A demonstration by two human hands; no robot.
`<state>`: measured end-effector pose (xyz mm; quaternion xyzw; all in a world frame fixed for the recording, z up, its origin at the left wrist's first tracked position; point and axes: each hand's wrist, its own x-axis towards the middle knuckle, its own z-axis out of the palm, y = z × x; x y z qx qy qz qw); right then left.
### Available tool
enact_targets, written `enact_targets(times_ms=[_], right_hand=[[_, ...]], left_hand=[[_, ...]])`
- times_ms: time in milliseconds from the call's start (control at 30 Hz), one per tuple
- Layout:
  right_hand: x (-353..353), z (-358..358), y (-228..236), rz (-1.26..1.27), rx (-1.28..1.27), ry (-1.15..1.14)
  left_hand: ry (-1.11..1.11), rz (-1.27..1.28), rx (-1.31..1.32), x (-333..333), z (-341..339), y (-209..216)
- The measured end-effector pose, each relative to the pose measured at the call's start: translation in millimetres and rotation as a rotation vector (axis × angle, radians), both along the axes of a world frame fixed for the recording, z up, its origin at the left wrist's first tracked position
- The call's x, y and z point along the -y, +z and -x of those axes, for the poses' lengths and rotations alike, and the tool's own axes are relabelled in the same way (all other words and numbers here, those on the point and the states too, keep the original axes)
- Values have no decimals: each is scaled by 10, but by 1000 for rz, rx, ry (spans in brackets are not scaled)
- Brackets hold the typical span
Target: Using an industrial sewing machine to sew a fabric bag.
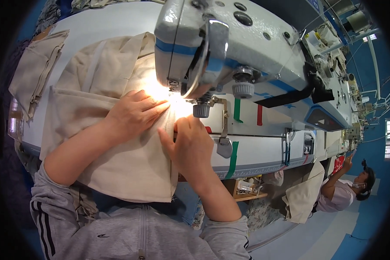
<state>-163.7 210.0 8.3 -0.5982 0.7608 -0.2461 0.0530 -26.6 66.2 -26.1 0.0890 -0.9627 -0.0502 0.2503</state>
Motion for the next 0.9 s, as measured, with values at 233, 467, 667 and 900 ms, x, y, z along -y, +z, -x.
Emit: enact_targets(times_ms=[233, 467, 667, 900], right_hand=[[22, 18, -89, 67, 121, 19], [15, 49, -149, 210, 334, 46], [-2, 78, -168, 183, -128, 259], [-4, 80, -132, 144, -199, 366]], left_hand=[[-15, -35, -54, -2, -13, -3], [-32, -120, -35, -14, -14, 89], [-39, -156, -6, 15, -19, 46], [-42, -125, -49, 28, 4, 62]])
